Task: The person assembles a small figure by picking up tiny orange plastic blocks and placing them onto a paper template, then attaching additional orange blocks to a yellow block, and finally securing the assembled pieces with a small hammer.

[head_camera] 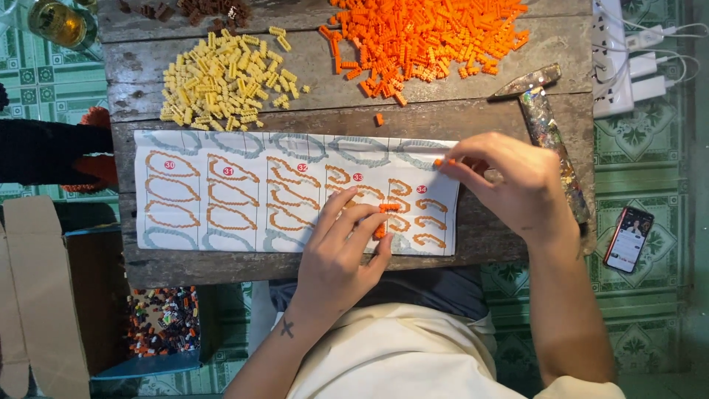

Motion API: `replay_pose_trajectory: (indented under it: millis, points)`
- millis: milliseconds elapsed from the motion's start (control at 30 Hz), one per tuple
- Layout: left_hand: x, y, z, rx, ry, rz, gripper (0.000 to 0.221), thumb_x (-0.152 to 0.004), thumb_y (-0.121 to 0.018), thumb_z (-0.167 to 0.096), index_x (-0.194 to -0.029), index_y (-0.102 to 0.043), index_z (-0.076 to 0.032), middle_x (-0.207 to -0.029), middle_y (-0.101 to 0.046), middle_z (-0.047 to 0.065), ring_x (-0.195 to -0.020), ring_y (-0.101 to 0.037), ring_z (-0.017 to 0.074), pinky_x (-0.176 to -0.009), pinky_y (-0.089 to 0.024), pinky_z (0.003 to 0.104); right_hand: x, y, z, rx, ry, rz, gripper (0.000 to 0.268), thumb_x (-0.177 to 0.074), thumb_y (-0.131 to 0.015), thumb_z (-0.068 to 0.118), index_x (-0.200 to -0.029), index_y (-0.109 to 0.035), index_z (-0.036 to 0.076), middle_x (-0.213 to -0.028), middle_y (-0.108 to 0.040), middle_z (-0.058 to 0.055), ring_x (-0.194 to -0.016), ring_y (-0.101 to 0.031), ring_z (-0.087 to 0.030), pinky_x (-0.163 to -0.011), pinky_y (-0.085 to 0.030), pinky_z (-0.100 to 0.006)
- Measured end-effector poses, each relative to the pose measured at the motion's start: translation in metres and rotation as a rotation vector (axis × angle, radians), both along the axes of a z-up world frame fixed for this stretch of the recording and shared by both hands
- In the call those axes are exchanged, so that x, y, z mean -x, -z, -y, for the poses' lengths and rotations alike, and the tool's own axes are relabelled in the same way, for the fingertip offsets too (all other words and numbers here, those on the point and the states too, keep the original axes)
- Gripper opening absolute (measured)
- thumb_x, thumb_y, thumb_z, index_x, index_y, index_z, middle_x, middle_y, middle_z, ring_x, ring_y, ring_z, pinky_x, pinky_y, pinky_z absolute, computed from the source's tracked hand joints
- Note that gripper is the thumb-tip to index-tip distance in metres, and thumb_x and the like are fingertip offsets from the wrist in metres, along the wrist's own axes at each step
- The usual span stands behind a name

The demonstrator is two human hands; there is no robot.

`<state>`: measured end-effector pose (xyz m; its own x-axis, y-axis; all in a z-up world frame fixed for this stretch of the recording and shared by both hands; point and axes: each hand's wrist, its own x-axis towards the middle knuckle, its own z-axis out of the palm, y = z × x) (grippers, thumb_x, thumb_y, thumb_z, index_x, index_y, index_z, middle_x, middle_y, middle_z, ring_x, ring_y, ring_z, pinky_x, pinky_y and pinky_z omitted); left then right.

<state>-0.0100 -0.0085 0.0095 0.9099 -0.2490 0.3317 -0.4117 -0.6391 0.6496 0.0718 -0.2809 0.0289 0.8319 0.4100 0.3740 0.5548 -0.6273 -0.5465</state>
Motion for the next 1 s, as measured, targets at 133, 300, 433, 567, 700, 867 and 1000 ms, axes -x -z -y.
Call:
replay_pose_trajectory:
  millis: [133,300,433,567,700,867,1000]
  points:
    - [-0.001,0.003,0.000,0.003,0.011,-0.004,0.025,-0.091,-0.083,-0.005,-0.116,-0.079,-0.003,-0.121,-0.079,0.006,-0.143,-0.063,0.0346,-0.130,-0.048,0.052,0.015,-0.017,-0.013,-0.039,-0.024,-0.035,0.018,-0.089,-0.093,-0.012,-0.100,-0.084,-0.002,-0.105,-0.086,-0.009,-0.089,-0.079,-0.019,-0.078,-0.062,-0.030]
    - [0.000,0.014,0.001,-0.001,-0.002,0.056,0.024,-0.091,-0.085,-0.006,-0.115,-0.087,-0.006,-0.119,-0.083,0.013,-0.144,-0.066,0.0432,-0.127,-0.046,0.062,0.025,-0.007,-0.005,-0.026,-0.044,-0.057,0.013,-0.095,-0.089,-0.008,-0.102,-0.087,0.003,-0.103,-0.087,-0.012,-0.086,-0.084,-0.027,-0.075,-0.066,-0.034]
    - [0.000,0.014,0.002,-0.004,-0.007,0.051,0.023,-0.092,-0.084,-0.005,-0.115,-0.087,-0.006,-0.120,-0.084,0.013,-0.144,-0.067,0.0434,-0.127,-0.045,0.063,0.026,-0.011,-0.009,0.003,-0.063,-0.101,0.013,-0.093,-0.086,-0.012,-0.103,-0.085,-0.003,-0.103,-0.086,-0.017,-0.089,-0.084,-0.032,-0.077,-0.067,-0.038]
    - [0.001,0.013,0.002,-0.001,0.002,0.057,0.024,-0.092,-0.082,-0.003,-0.115,-0.088,-0.007,-0.121,-0.085,0.012,-0.145,-0.066,0.0430,-0.128,-0.044,0.062,0.031,-0.007,-0.013,0.050,-0.072,-0.063,0.016,-0.098,-0.082,-0.012,-0.109,-0.085,-0.001,-0.108,-0.085,-0.016,-0.090,-0.083,-0.030,-0.077,-0.067,-0.037]
    - [0.002,0.015,0.000,-0.001,0.011,0.043,0.026,-0.091,-0.083,-0.001,-0.115,-0.089,-0.008,-0.122,-0.086,0.011,-0.146,-0.065,0.0420,-0.129,-0.043,0.062,0.034,-0.005,-0.018,0.124,-0.078,0.027,0.013,-0.097,-0.085,-0.009,-0.106,-0.083,0.000,-0.106,-0.084,-0.014,-0.088,-0.081,-0.027,-0.075,-0.066,-0.035]
    - [0.001,0.008,0.003,0.012,-0.005,0.053,0.026,-0.091,-0.083,0.001,-0.115,-0.089,-0.008,-0.122,-0.087,0.009,-0.146,-0.066,0.0393,-0.129,-0.043,0.058,0.035,-0.013,-0.025,0.200,-0.095,0.090,0.014,-0.097,-0.083,-0.013,-0.104,-0.083,-0.001,-0.106,-0.084,-0.016,-0.087,-0.081,-0.030,-0.071,-0.066,-0.036]
    - [0.000,0.007,0.003,0.025,-0.015,0.061,0.026,-0.092,-0.085,0.002,-0.115,-0.090,-0.009,-0.123,-0.088,0.008,-0.145,-0.068,0.0373,-0.129,-0.044,0.054,0.041,-0.005,-0.029,0.042,-0.121,-0.013,0.017,-0.090,-0.085,-0.011,-0.102,-0.085,0.001,-0.103,-0.084,-0.015,-0.085,-0.082,-0.027,-0.069,-0.066,-0.036]
